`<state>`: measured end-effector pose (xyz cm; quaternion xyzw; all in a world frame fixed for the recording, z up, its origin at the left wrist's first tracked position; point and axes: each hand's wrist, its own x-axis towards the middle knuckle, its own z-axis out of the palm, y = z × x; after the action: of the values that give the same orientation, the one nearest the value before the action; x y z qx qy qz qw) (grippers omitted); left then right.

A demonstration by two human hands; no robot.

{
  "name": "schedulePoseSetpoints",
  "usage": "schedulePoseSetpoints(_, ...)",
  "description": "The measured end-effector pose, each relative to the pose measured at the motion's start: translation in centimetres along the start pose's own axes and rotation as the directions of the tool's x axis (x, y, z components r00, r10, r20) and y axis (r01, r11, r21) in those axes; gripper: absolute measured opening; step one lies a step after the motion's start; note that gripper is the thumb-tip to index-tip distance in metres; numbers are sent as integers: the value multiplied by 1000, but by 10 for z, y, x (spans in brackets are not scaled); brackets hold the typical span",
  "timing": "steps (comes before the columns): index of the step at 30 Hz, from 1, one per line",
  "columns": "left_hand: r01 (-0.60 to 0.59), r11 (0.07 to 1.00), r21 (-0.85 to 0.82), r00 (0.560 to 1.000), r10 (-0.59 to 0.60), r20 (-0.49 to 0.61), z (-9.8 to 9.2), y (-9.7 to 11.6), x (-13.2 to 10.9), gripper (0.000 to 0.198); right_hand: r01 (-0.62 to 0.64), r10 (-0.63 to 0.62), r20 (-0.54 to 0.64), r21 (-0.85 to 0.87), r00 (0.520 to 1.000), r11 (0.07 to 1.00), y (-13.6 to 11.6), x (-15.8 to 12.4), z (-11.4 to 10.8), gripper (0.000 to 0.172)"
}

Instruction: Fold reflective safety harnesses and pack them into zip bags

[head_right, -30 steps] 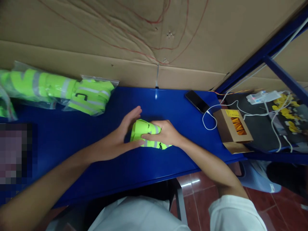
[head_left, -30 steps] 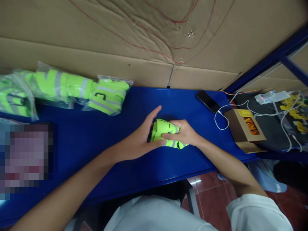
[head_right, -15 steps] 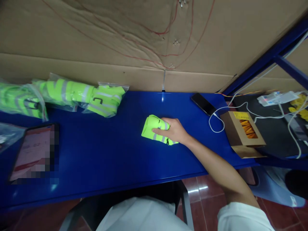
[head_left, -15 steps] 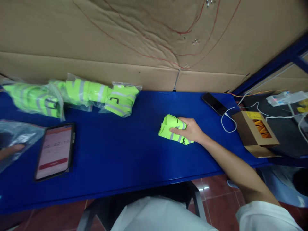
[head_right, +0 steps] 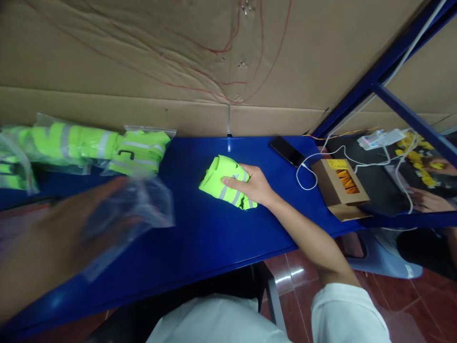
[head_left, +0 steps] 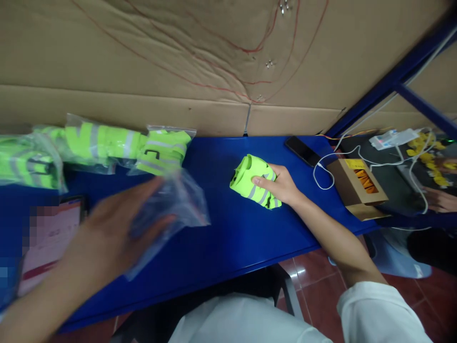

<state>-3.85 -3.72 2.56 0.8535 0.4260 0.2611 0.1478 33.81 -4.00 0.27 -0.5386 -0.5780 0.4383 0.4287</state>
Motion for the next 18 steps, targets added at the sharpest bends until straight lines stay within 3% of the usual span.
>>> schedulePoseSetpoints(2, -152, 987, 51, 987, 149, 58, 32, 19, 28, 76, 19, -19, -33, -13, 999, 1000, -5, -2, -3, 48)
schedulePoseSetpoints(6, -188, 982, -14, 982, 188, 1, 71, 45, 64, 79, 34, -46, -113, -103, 993, 994, -3, 0, -11, 48)
schedulePoseSetpoints(10, -206, 978, 38, 978, 207, -30, 82, 40, 65, 74, -23, 1, -91, -243, 996, 970, 0, 2, -17, 50)
schedulePoseSetpoints(15, -284, 931, 228, 958, 287, 23, 85, 39, 56, 62, 18, 28, 97, -435, 995, 900, -10, -7, -9, 47)
schedulePoseSetpoints(18, -292, 938, 185, 956, 283, 71, 86, 48, 53, 72, 12, 66, 159, -442, 985, 897, -16, -12, -1, 48)
